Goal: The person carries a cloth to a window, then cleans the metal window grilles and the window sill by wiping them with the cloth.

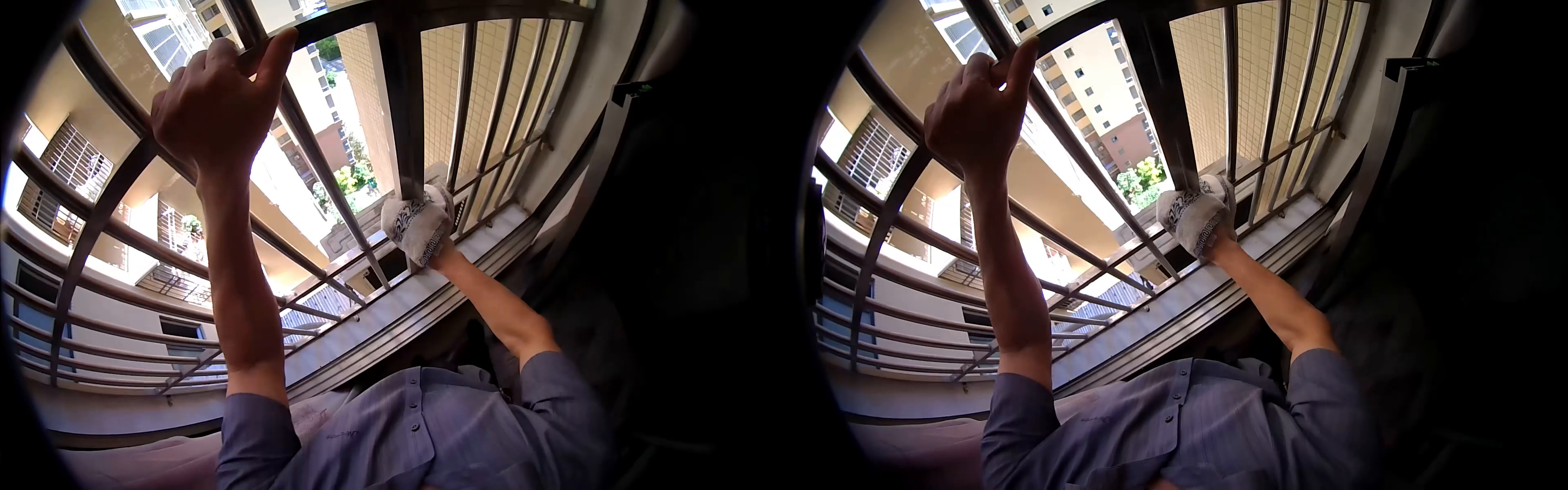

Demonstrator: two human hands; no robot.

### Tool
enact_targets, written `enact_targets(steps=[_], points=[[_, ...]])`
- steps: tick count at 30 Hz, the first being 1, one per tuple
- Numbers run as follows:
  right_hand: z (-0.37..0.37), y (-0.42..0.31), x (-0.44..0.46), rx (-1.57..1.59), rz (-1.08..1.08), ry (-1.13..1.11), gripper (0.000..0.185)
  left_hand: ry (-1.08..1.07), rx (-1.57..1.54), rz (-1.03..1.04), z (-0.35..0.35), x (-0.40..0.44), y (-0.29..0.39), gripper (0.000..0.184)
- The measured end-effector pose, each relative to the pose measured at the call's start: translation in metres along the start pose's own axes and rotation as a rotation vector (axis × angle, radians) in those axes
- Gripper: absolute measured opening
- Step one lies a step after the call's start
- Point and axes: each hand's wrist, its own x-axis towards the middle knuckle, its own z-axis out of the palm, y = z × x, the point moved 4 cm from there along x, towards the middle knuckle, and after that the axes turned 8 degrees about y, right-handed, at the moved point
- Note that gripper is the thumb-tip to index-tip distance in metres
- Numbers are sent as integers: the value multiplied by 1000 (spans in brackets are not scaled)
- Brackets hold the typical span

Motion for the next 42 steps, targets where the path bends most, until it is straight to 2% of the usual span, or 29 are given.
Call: enact_targets(steps=[2,7,8,9,11,12,14,16,17,19,20,23,24,26,28,30,31,32,34,35,36,37,38,41,42], points=[[5,-14,25,-304,-145,33,58,3,-12,-10,-1,-3,-3,59],[-14,-229,122,-759,-928,321,33,-75,-22,-4,-1,-4,-5,56],[-12,-255,129,-848,-978,367,29,-83,-66,-39,7,-10,-9,66],[-9,-261,124,-885,-784,359,26,-105,-64,-65,-5,-2,-3,59],[2,-244,123,-1182,-594,126,24,-216,-63,-140,-13,7,3,54],[7,-214,112,-1279,-613,50,39,-319,-47,-187,-11,9,3,58],[5,-152,71,-1073,-669,7,33,-270,-45,-211,-8,8,4,63],[23,-86,45,-902,-386,-21,32,-293,-29,-255,-6,7,6,66],[41,-61,38,-1055,-239,-245,30,-334,0,-263,-6,6,7,65],[61,-38,27,-1154,175,-401,26,-373,34,-262,-3,7,6,65],[62,-34,8,-1144,180,-410,26,-362,16,-245,-3,5,5,64],[63,-32,-26,-844,29,-236,35,-327,11,-232,2,12,1,64],[73,-30,-42,-832,41,-252,35,-340,-2,-241,0,8,4,64],[99,-39,-55,-687,193,5,35,-369,11,-242,1,4,5,65],[105,-42,-67,-664,-116,412,29,-378,35,-255,4,3,0,66],[98,-30,-62,-86,540,229,26,-307,5,-216,3,2,-1,67],[88,-52,-56,92,523,268,28,-306,-3,-213,4,1,-1,67],[87,-56,-45,131,215,277,33,-294,-6,-209,6,0,-2,68],[78,-119,-15,149,28,282,36,-323,-38,-222,1,4,-3,68],[74,-151,5,164,-105,269,32,-356,-94,-247,-1,4,-3,68],[73,-185,27,231,-125,187,32,-386,-148,-273,-4,7,-4,68],[70,-215,45,145,-300,160,31,-459,-202,-317,-7,10,-6,67],[70,-240,60,70,-414,172,27,-688,-159,-374,-3,7,-16,68],[68,-286,100,61,-325,-19,32,-690,-443,-445,-15,19,-13,73],[80,-278,103,-176,-454,98,35,-685,-436,-445,-18,25,-13,73]])
